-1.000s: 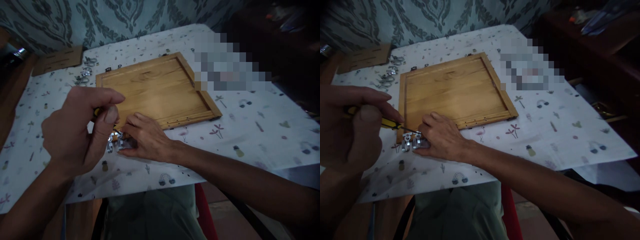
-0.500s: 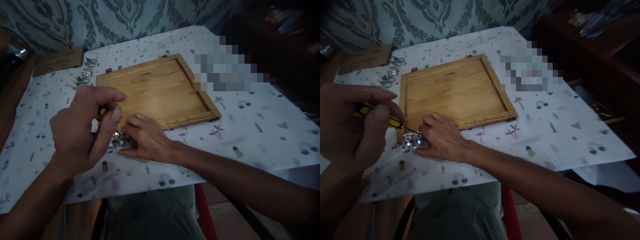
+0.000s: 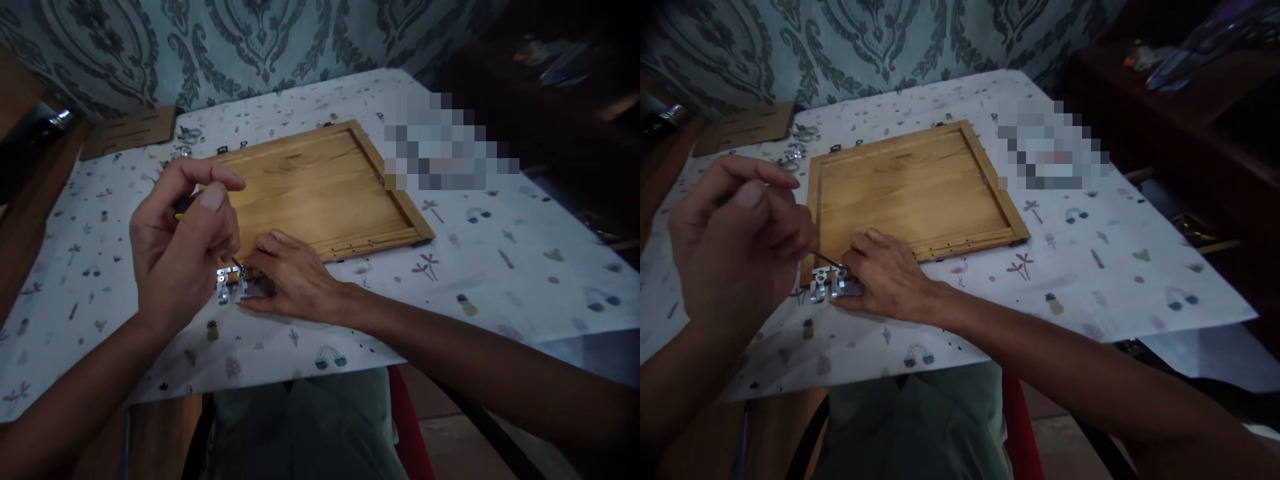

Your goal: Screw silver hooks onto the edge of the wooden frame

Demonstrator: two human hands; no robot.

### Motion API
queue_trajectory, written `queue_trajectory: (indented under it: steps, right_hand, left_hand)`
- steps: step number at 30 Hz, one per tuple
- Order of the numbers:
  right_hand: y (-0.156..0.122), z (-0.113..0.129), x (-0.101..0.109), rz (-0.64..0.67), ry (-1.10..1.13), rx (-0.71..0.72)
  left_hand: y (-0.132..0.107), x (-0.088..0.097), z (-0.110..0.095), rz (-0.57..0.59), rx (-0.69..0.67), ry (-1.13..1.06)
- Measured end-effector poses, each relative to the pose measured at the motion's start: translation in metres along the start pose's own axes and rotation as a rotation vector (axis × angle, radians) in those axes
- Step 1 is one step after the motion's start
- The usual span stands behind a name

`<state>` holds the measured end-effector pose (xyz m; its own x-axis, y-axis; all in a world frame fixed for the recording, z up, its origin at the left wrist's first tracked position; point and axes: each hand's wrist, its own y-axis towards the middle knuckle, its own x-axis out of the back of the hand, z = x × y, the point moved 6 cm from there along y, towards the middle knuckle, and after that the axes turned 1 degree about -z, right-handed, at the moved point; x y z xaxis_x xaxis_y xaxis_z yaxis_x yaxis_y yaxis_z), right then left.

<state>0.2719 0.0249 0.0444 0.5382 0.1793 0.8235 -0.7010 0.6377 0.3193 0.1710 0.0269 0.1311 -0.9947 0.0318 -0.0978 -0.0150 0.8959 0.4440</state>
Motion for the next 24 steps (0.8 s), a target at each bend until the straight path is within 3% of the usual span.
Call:
queue_trajectory:
  steps: [9,17,24]
  right_hand:
    - [-0.0001,0.0009,0.0007,-0.047,0.023,0.024]
    - [-0.0009,0.0004,0.0007,-0.042,0.033,0.02]
    - [0.0007,0.0018,0.0015,-0.037,-0.002,0.032]
  left_hand:
    - [0.0059,0.0003,0.0035,0.017,0.131,-0.105]
    - [0.0055,-0.0014,-0.0001,0.146,0.106,-0.135]
    - [0.0009,0.0076,-0.0046,-0.04,0.204,0.015]
